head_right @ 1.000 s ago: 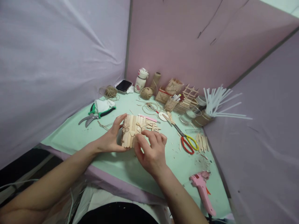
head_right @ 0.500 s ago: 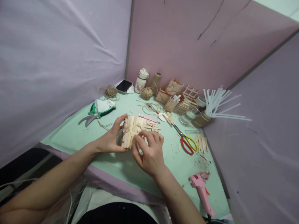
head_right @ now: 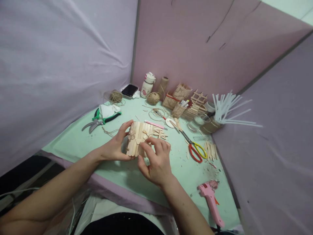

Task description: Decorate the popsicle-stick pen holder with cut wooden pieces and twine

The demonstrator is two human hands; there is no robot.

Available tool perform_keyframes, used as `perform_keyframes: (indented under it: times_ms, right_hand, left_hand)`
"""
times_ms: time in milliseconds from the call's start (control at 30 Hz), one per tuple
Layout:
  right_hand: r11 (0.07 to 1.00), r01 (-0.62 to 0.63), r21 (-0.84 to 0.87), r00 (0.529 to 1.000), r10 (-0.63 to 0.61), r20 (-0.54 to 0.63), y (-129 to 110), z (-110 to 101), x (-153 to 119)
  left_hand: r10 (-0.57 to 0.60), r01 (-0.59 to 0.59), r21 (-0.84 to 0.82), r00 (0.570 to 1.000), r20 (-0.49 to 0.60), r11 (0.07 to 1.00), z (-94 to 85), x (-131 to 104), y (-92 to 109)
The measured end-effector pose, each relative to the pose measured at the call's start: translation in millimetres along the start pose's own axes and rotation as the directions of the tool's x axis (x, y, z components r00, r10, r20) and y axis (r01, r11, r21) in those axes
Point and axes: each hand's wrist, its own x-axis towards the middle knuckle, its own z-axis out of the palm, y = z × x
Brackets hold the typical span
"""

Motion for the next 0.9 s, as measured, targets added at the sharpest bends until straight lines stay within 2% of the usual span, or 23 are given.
perform_keyframes:
  times_ms: [67,167,300,367,433,500,533,567,633,733,800,833,900]
  right_hand:
    - [1.0,0.001,0.017,1.0,0.0,-0.006,0.6,-1.2,-0.3]
    - [0.994,-0.016,0.107,0.996,0.025,-0.082,1.5,-4.5,-0.7]
    - [0.972,-0.091,0.215,0.986,0.118,-0.115,3.8,-3.2,-2.8]
    - [0.941,-0.18,0.286,0.975,0.21,-0.076,5.0,1.9,-6.3]
    - [0.887,-0.277,0.369,0.956,0.293,0.014,5.2,8.8,-11.4]
    - [0.842,-0.326,0.431,0.944,0.317,0.095,3.5,14.5,-17.5]
    - [0.83,-0.324,0.454,0.944,0.315,0.099,1.9,15.7,-20.6]
    - [0.823,-0.309,0.477,0.947,0.315,0.069,-0.3,15.2,-23.7]
    - [0.813,-0.242,0.53,0.938,0.336,-0.087,-5.4,6.9,-29.7]
    - [0.842,-0.11,0.528,0.847,0.357,-0.394,-11.3,-22.9,-40.0]
    - [0.91,-0.035,0.413,0.795,0.276,-0.54,-11.9,-47.3,-46.9]
    - [0.931,-0.003,0.365,0.8,0.221,-0.558,-11.2,-57.8,-49.6]
    - [0.944,0.007,0.33,0.886,0.148,-0.44,-9.6,-70.7,-51.8]
  left_hand:
    - [-0.012,0.012,-0.007,1.0,0.001,1.0,-0.2,-0.5,0.0]
    - [-0.043,0.043,-0.028,0.999,-0.008,0.999,-0.6,-0.9,0.1]
    - [-0.046,0.045,-0.04,0.999,-0.018,0.998,-1.4,-1.5,-1.4]
    - [-0.042,0.042,-0.039,0.999,-0.016,0.998,-1.9,-2.3,-2.8]
    - [-0.064,0.063,-0.051,0.998,-0.013,0.997,-2.6,-3.6,-3.7]
    - [-0.112,0.11,-0.08,0.994,-0.011,0.991,-3.8,-5.5,-4.2]
    - [-0.136,0.135,-0.094,0.991,-0.013,0.986,-4.6,-6.5,-4.3]
    - [-0.161,0.159,-0.101,0.987,-0.016,0.982,-5.7,-7.5,-4.5]
    - [-0.209,0.205,-0.093,0.977,-0.037,0.974,-8.4,-9.2,-5.0]
    - [-0.248,0.245,-0.035,0.963,-0.108,0.969,-13.5,-10.2,-6.2]
    - [-0.215,0.219,0.012,0.965,-0.152,0.976,-16.5,-10.3,-6.8]
    - [-0.179,0.188,0.037,0.97,-0.165,0.981,-17.6,-10.3,-7.0]
    - [-0.082,0.101,0.102,0.982,-0.17,0.99,-18.6,-10.4,-7.1]
